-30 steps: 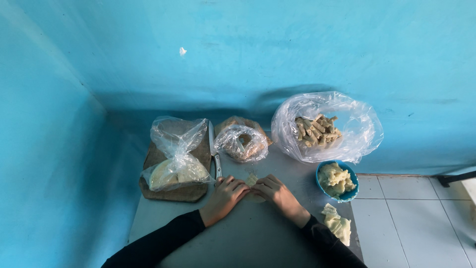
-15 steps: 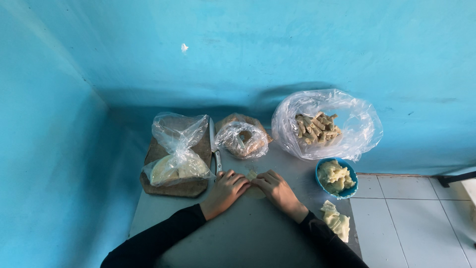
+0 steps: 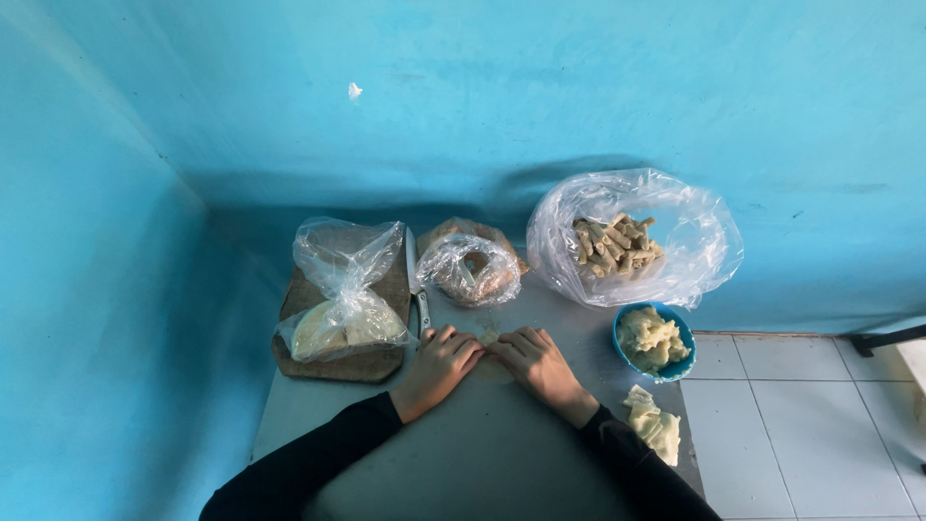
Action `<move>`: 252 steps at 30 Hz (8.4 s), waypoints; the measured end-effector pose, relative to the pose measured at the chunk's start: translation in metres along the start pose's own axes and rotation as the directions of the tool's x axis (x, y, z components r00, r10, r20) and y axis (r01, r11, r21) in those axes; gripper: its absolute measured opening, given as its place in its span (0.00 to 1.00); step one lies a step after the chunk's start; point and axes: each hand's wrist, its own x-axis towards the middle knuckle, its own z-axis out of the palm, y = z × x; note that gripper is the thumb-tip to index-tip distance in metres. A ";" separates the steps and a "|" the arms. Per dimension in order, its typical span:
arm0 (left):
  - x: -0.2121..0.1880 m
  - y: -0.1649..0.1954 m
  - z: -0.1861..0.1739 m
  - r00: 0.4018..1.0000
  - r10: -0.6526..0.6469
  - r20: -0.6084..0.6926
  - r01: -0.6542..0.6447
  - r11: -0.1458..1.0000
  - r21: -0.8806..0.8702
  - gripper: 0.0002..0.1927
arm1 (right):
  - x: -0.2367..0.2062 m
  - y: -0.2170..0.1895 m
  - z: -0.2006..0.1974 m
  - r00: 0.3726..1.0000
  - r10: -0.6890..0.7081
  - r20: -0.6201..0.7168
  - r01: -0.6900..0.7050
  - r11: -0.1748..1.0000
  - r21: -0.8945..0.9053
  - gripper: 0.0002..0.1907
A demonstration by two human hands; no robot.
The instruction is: The person folds filled pastries at a small metal table. They hold a square pastry wrapper, spoon filling onto it from a covered container, fold the wrapper over the filling into a triangle, press the edges closed, and set the finished pastry on the table with others.
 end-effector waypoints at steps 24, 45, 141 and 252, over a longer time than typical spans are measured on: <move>-0.011 0.022 -0.020 0.986 -0.104 0.132 0.103 0.995 0.017 0.15 | 0.022 0.011 0.026 0.938 0.347 -0.003 -0.340 0.920 0.197 0.11; -0.009 0.026 -0.030 0.966 -0.023 0.259 0.056 0.991 -0.122 0.11 | -0.020 0.106 -0.147 0.749 0.631 0.203 -0.650 0.759 0.037 0.12; -0.011 0.023 0.001 0.992 0.088 0.087 -0.069 0.976 -0.204 0.09 | 0.090 0.058 0.025 0.915 0.403 0.034 -0.375 0.815 0.442 0.12; 0.003 0.018 -0.021 0.998 -0.059 -0.007 0.056 0.979 -0.196 0.09 | -0.084 -0.026 -0.037 0.756 0.642 -0.130 -0.538 0.721 0.436 0.08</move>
